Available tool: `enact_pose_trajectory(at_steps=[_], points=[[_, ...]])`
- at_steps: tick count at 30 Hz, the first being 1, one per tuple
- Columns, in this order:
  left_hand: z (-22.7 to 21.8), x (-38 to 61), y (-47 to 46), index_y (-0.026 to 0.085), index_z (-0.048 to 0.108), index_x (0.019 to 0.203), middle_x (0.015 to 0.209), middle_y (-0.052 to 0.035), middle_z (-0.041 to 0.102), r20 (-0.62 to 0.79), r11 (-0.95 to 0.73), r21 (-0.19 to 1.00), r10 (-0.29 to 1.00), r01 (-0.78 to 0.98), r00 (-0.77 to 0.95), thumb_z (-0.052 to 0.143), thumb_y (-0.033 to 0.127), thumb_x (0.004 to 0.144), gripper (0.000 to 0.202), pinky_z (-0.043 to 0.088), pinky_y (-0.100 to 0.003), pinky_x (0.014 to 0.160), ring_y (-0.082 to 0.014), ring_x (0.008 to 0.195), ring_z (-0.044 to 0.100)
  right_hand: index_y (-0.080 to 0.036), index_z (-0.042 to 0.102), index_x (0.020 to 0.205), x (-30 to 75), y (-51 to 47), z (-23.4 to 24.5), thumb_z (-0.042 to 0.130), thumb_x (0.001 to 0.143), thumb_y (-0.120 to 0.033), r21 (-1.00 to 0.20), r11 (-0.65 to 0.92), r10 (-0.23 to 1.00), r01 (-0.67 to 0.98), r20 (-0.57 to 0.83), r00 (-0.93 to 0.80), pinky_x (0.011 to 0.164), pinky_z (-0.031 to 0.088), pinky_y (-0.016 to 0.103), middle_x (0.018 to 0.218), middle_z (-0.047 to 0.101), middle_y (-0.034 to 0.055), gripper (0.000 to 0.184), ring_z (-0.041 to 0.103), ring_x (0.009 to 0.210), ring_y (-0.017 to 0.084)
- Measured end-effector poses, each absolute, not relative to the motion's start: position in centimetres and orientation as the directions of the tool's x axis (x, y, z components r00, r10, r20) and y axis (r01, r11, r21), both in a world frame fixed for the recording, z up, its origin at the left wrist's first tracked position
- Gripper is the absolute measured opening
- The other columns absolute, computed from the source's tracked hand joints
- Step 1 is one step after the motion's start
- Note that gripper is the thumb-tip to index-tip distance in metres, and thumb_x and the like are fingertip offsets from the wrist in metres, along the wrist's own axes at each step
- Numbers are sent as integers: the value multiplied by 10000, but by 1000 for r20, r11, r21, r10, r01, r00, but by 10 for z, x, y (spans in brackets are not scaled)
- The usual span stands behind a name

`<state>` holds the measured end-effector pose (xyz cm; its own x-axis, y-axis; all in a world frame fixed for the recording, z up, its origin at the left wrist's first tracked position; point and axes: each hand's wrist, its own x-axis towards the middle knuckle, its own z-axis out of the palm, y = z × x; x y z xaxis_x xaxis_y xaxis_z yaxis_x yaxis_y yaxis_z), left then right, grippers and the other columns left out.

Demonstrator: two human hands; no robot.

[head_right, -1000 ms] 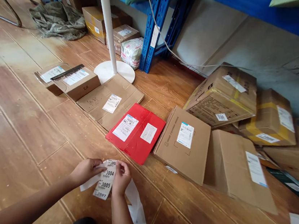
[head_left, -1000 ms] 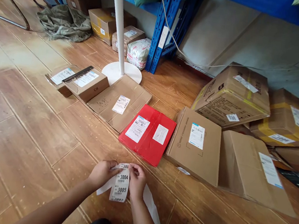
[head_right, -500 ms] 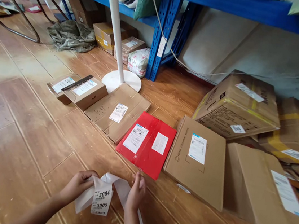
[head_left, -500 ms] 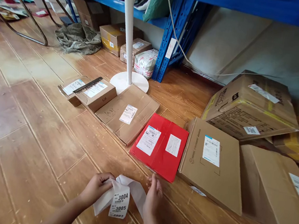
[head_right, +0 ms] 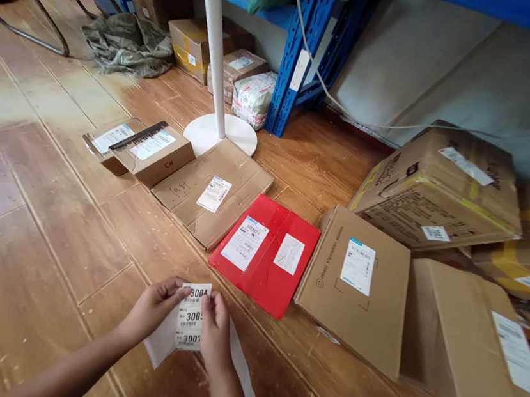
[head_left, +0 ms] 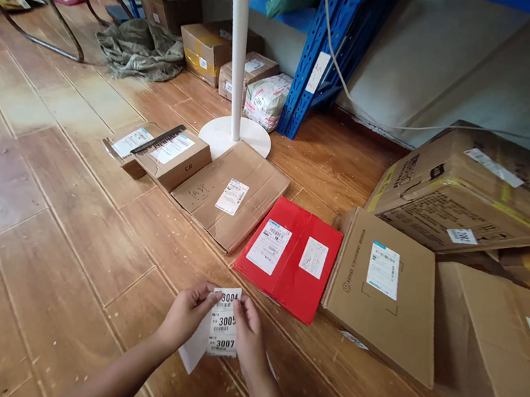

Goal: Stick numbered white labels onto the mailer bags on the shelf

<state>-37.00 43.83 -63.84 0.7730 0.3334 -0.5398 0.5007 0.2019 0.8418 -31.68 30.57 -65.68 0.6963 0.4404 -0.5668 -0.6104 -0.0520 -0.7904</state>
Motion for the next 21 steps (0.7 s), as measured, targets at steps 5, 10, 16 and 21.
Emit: enact_pose_trajectory(at_steps=[5,10,16,21], points=[[-640,-364,448,165,701,858,936,-75,709,-456,86,879,442,470,773,610,506,728,377,498,-287,730,-204,846,634,-140,656,824,-310,307,-663,677,686,-558,-810,-97,403,-579,-564,721,650,507,300,745,697,69,441,628,710,201],[-636,-359,452,154,700,861,794,-56,717,-514,133,855,346,501,785,635,481,696,372,493,-280,667,-184,720,626,-151,628,790,-310,309,-665,668,704,-537,-834,-88,410,-544,-528,744,663,506,301,738,676,54,398,616,720,192],[-642,-358,450,157,685,837,772,-45,701,-499,108,864,322,492,805,618,440,732,309,474,-264,659,-169,713,614,-202,489,703,-314,311,-666,658,682,-586,-831,-91,389,-549,-537,748,527,451,258,596,587,-11,421,543,565,147],[-651,-360,447,147,689,797,755,-52,696,-509,55,854,300,518,807,658,407,702,279,462,-265,646,-170,701,611,-225,426,624,-320,307,-673,653,681,-596,-861,-135,255,-489,-508,823,483,410,249,526,506,-40,439,474,504,130]])
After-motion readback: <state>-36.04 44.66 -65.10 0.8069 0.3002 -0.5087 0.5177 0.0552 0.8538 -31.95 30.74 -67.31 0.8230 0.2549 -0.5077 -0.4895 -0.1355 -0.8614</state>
